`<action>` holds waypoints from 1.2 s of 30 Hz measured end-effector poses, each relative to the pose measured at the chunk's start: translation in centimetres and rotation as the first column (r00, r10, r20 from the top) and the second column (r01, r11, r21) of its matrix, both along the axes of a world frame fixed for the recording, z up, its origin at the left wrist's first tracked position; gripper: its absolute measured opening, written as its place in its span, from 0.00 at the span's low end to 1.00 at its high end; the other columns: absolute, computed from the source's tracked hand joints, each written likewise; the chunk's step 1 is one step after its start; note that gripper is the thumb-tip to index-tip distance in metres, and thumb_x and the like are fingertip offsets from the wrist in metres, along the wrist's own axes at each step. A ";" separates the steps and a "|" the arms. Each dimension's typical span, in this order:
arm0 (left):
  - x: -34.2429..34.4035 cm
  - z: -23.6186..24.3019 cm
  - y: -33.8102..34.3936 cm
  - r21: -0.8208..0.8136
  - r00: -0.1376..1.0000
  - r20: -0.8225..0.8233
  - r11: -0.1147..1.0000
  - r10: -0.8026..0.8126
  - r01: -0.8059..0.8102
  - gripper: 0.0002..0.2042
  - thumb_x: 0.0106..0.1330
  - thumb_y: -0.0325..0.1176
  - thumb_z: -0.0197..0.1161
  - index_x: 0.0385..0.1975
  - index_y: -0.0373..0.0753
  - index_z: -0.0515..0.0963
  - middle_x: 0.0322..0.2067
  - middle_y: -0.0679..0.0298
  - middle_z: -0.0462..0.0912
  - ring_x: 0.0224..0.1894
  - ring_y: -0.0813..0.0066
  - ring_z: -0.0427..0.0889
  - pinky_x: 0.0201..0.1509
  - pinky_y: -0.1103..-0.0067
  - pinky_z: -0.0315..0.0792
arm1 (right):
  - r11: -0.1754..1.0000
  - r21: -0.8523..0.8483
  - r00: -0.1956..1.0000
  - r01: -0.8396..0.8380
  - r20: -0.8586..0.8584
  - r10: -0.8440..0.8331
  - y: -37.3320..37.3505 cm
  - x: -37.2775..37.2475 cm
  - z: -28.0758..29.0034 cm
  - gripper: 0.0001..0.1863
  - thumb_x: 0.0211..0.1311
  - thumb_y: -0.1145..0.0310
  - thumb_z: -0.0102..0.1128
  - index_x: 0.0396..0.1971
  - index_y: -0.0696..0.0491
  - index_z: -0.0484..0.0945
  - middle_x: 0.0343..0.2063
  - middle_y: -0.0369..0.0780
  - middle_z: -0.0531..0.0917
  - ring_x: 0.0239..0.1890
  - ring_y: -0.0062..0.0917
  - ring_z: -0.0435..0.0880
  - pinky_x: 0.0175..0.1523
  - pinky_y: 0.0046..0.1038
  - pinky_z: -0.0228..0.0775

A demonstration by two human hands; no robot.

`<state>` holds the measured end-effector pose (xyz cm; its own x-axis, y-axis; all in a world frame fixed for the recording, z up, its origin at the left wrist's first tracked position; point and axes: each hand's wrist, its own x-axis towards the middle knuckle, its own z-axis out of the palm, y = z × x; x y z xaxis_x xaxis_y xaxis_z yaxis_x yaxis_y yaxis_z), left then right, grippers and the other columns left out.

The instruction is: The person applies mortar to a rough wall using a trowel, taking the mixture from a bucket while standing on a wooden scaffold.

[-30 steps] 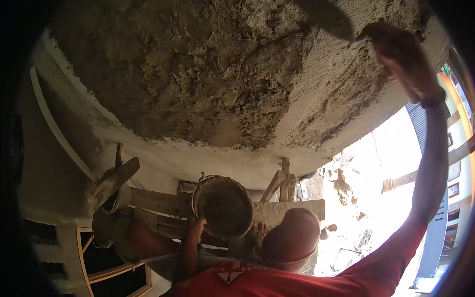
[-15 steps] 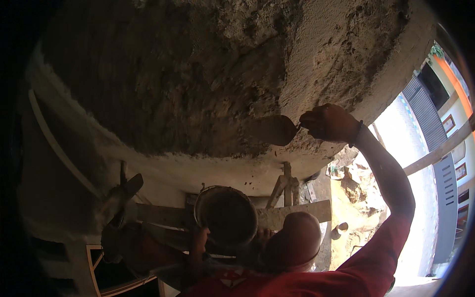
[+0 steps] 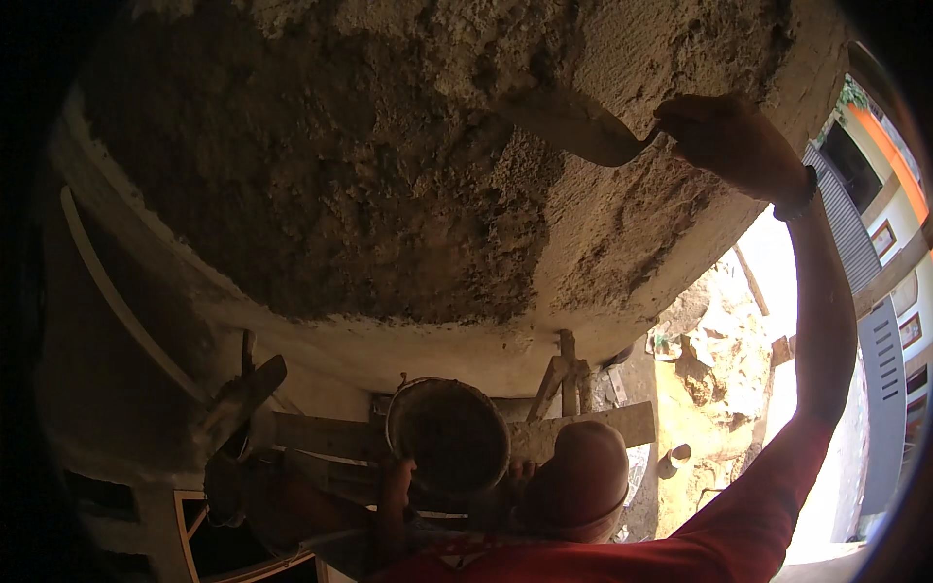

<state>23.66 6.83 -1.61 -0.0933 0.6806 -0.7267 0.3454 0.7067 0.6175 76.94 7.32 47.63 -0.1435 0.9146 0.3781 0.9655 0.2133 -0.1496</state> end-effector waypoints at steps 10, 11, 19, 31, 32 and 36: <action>0.6 2.9 0.4 -0.035 1.000 0.019 0.999 0.007 -0.006 0.26 0.48 0.37 0.63 0.49 0.31 0.71 0.46 0.60 0.71 0.46 0.68 0.68 0.52 0.70 0.65 | 0.970 0.128 0.955 -0.205 0.242 0.170 -0.4 -6.0 -1.8 0.16 0.53 0.74 0.65 0.44 0.57 0.80 0.39 0.43 0.84 0.34 0.32 0.85 0.37 0.29 0.79; 0.3 2.0 0.4 -0.024 1.000 0.005 1.000 0.015 -0.015 0.24 0.48 0.37 0.63 0.46 0.31 0.72 0.44 0.60 0.72 0.44 0.69 0.68 0.50 0.71 0.65 | 0.972 0.040 0.961 -0.233 0.159 0.224 0.2 -7.1 -3.0 0.17 0.53 0.73 0.66 0.44 0.58 0.80 0.36 0.44 0.85 0.32 0.31 0.85 0.36 0.31 0.79; 0.0 -1.0 0.0 0.137 1.000 -0.013 0.991 -0.003 0.005 0.33 0.46 0.35 0.62 0.56 0.27 0.65 0.50 0.52 0.73 0.51 0.60 0.73 0.52 0.68 0.67 | 0.962 -0.101 0.935 -0.255 0.228 0.271 8.2 -6.1 -13.2 0.16 0.57 0.69 0.62 0.47 0.53 0.79 0.36 0.43 0.85 0.36 0.30 0.86 0.41 0.30 0.79; -0.7 -0.9 0.1 0.024 0.995 -0.077 0.997 0.069 -0.067 0.19 0.49 0.39 0.62 0.37 0.32 0.75 0.39 0.58 0.75 0.41 0.69 0.70 0.46 0.70 0.66 | 0.991 0.076 0.987 -0.114 0.118 0.105 3.1 -2.5 -4.2 0.15 0.54 0.75 0.65 0.43 0.57 0.81 0.43 0.41 0.84 0.34 0.28 0.86 0.42 0.28 0.80; -0.8 -1.5 0.0 0.011 0.994 -0.087 0.998 0.068 -0.068 0.19 0.49 0.39 0.62 0.38 0.32 0.75 0.39 0.58 0.75 0.41 0.68 0.71 0.46 0.70 0.66 | 0.978 0.140 0.970 -0.155 0.210 0.124 2.5 -1.6 -3.7 0.15 0.53 0.75 0.65 0.44 0.57 0.80 0.43 0.41 0.84 0.34 0.28 0.86 0.41 0.28 0.80; 0.0 -0.3 0.6 -0.041 0.997 -0.072 0.998 0.036 -0.039 0.21 0.50 0.39 0.62 0.40 0.31 0.74 0.40 0.57 0.75 0.41 0.68 0.71 0.46 0.70 0.66 | 0.976 0.216 0.977 0.013 0.205 -0.059 -0.1 -3.6 -0.6 0.18 0.53 0.76 0.65 0.46 0.55 0.80 0.35 0.41 0.84 0.30 0.29 0.85 0.36 0.30 0.80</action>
<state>23.70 7.42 -1.87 -0.1706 0.6447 -0.7452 0.3602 0.7447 0.5619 73.34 7.22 47.03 -0.2085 0.8224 0.5294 0.9779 0.1826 0.1015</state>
